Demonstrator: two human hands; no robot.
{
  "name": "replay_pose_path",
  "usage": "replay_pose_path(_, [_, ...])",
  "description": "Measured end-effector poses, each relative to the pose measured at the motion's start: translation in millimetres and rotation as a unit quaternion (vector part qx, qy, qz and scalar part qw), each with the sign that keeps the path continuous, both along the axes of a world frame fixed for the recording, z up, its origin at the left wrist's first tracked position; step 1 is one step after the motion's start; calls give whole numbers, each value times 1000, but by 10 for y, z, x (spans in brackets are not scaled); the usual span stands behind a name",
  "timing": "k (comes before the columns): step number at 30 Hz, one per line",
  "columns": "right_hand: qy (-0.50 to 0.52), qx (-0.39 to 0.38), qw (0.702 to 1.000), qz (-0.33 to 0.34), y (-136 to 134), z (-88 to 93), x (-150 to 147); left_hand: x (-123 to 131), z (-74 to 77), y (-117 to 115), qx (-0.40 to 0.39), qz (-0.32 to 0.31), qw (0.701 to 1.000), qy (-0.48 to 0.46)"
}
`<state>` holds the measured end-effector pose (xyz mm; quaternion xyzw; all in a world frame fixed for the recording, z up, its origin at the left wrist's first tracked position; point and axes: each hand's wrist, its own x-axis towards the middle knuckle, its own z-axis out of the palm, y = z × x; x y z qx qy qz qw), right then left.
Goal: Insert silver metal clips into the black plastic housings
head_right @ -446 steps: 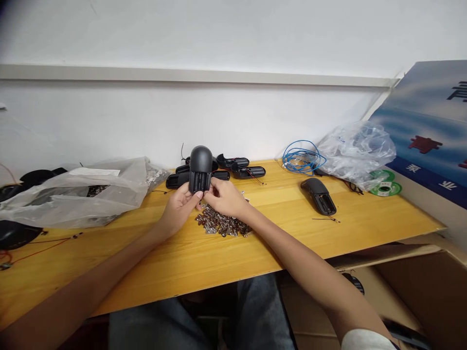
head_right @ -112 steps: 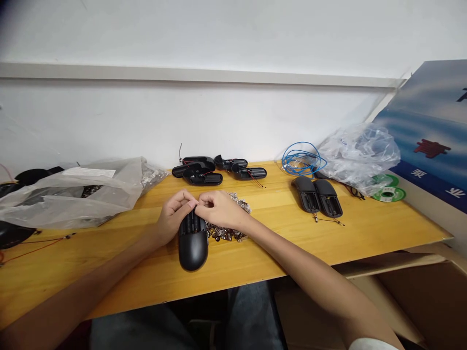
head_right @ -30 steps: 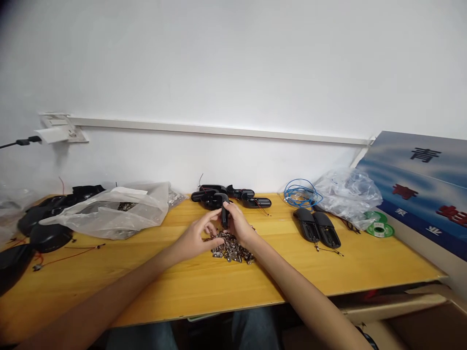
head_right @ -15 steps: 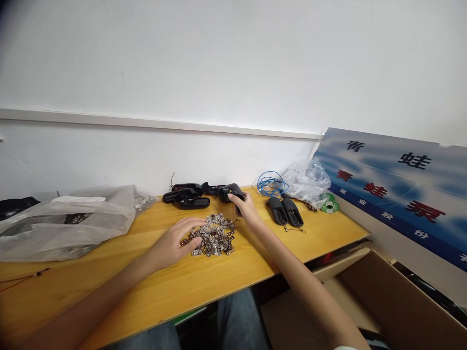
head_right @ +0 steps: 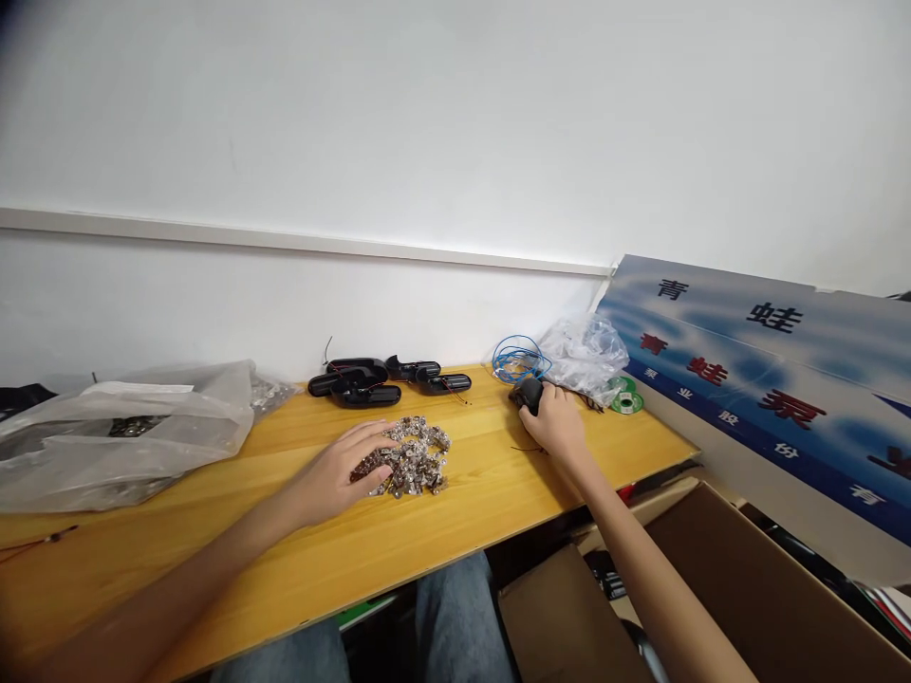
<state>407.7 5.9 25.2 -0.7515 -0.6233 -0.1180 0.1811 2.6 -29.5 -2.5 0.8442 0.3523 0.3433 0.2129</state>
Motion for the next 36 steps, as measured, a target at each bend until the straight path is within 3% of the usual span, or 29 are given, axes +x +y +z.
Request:
replay_pose_path(5, [24, -39, 998, -30, 34, -48, -193, 1, 6, 11, 13, -3, 1000, 9])
replay_pose_path(10, [64, -53, 996, 14, 44, -7, -279, 17, 33, -1, 14, 2, 999, 34])
replay_pose_path(13, [83, 19, 996, 17, 31, 70, -172, 32, 33, -7, 14, 4, 999, 34])
replay_pose_path(16, [96, 61, 993, -31, 6, 122, 32, 50, 32, -1, 22, 31, 999, -24])
replay_pose_path(21, [49, 58, 994, -78, -64, -54, 321, 54, 38, 38, 40, 99, 991, -79])
replay_pose_path(26, [60, 49, 994, -77, -101, -279, 395, 39, 20, 64, 79, 124, 989, -13])
replay_pose_path(36, [63, 16, 992, -106, -89, -218, 482, 17, -13, 86, 95, 128, 987, 38])
